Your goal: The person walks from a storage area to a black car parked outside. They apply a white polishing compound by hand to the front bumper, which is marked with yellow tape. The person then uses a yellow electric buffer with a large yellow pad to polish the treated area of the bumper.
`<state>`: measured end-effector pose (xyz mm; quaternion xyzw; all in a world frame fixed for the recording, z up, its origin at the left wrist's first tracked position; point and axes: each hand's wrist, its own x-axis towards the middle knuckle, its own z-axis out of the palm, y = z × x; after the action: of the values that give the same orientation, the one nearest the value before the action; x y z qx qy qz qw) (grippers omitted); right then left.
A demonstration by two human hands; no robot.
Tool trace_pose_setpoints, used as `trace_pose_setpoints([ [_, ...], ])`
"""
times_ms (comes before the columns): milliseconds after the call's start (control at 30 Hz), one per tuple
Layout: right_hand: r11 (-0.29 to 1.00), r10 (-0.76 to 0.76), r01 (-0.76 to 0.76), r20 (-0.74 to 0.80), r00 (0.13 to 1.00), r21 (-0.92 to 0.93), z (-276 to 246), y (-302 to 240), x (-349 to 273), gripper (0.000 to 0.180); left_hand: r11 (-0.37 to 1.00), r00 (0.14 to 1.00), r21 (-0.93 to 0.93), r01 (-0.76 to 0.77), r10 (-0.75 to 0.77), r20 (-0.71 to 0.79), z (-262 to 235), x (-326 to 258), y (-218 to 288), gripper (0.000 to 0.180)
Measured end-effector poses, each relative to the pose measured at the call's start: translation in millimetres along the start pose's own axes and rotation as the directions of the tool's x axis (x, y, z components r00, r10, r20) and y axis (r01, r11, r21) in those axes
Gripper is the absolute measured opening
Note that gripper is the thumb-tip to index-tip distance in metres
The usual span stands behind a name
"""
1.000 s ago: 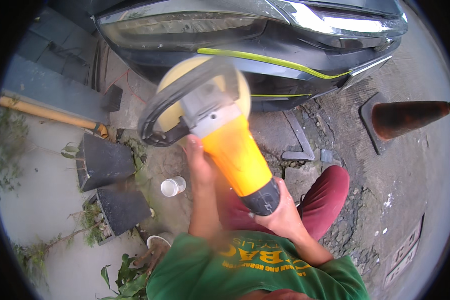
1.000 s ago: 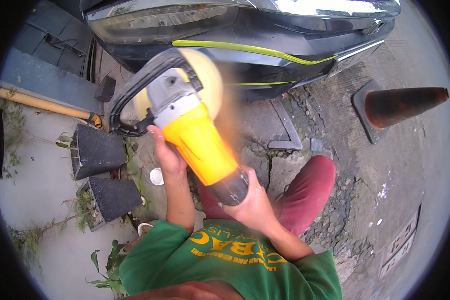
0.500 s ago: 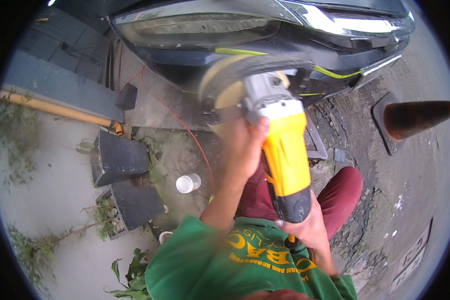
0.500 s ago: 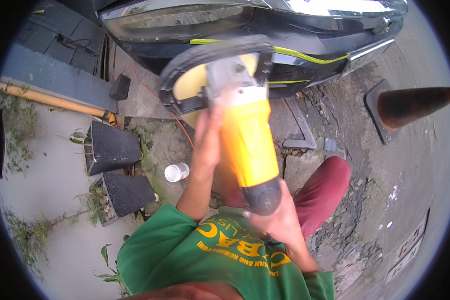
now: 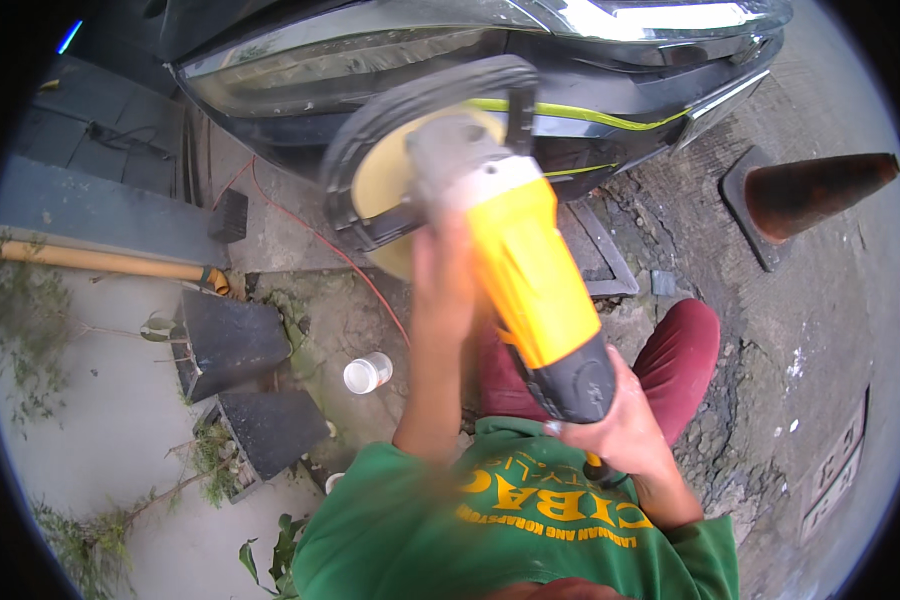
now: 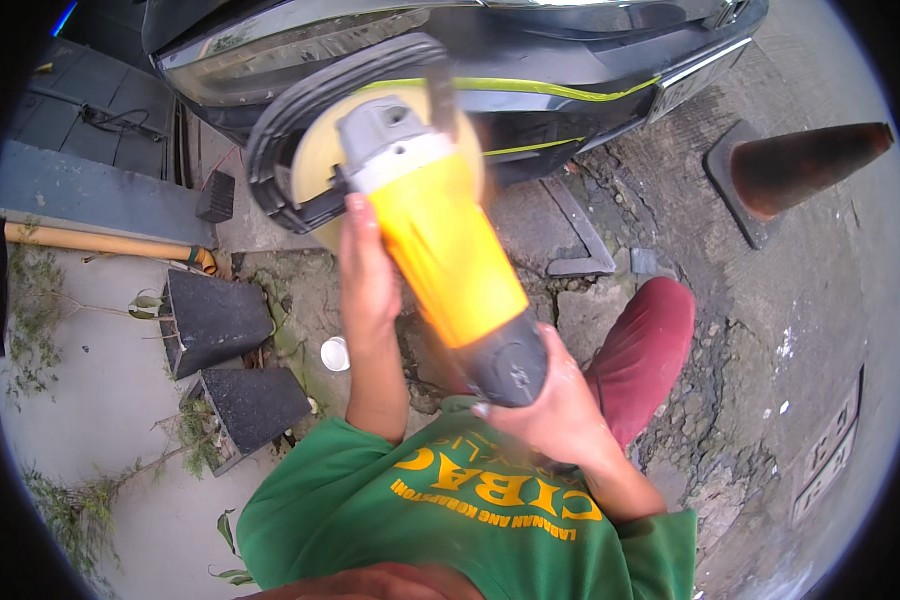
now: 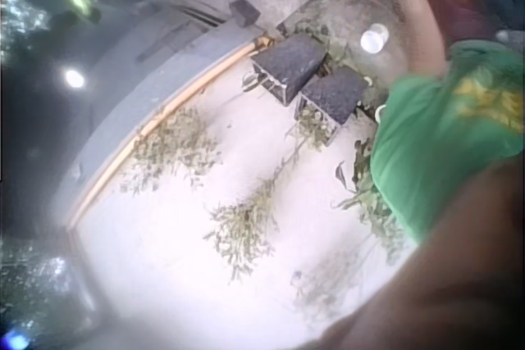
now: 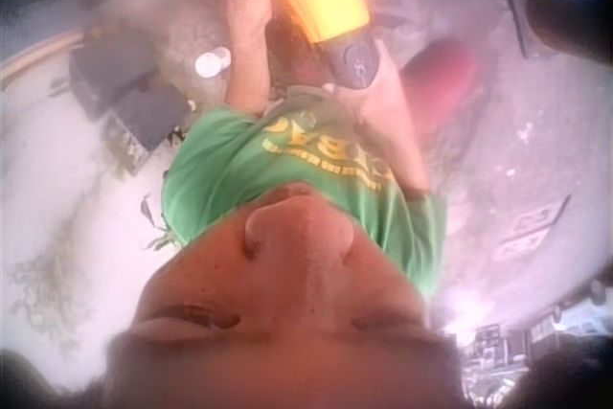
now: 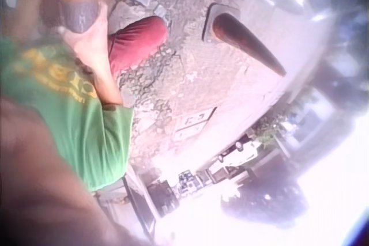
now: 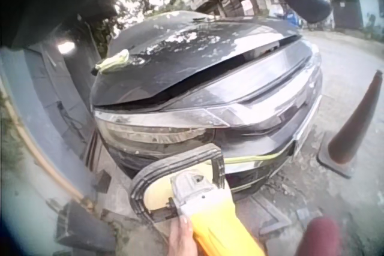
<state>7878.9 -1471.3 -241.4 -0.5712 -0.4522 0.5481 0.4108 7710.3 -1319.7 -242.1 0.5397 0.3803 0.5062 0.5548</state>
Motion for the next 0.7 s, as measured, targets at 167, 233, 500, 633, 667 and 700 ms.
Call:
trace_pose_setpoints([
  [167,0.934,0.254,-0.217,-0.101,0.962,0.286,-28.8,5.1,-40.7,0.064,0.999,0.995,-0.014,-0.046,0.047,0.087,73.2,4.2,-9.3,0.066],
  [233,0.923,0.263,-0.214,-0.119,0.957,0.319,-31.0,4.8,-44.6,0.064,1.000,0.993,0.012,0.002,-0.003,0.118,81.6,4.1,-3.8,0.067],
  [500,0.950,0.086,-0.087,0.018,0.996,0.300,10.7,-6.0,-0.4,0.075,1.000,0.990,-0.014,0.009,-0.011,-0.142,1.6,9.0,5.1,0.053],
  [633,0.991,-0.073,0.050,0.186,0.980,0.126,31.1,-26.8,30.1,0.082,0.982,0.964,-0.185,-0.030,-0.020,-0.263,-46.4,13.4,24.2,0.068],
  [667,0.993,-0.037,0.012,0.207,0.978,0.120,32.6,-25.9,34.0,0.082,0.985,0.963,-0.167,-0.033,-0.014,-0.269,-49.0,13.8,27.2,0.070],
  [700,0.993,-0.001,-0.025,0.224,0.974,0.111,31.7,-24.6,35.2,0.083,0.988,0.962,-0.152,-0.036,-0.007,-0.272,-47.5,15.0,28.2,0.071],
])
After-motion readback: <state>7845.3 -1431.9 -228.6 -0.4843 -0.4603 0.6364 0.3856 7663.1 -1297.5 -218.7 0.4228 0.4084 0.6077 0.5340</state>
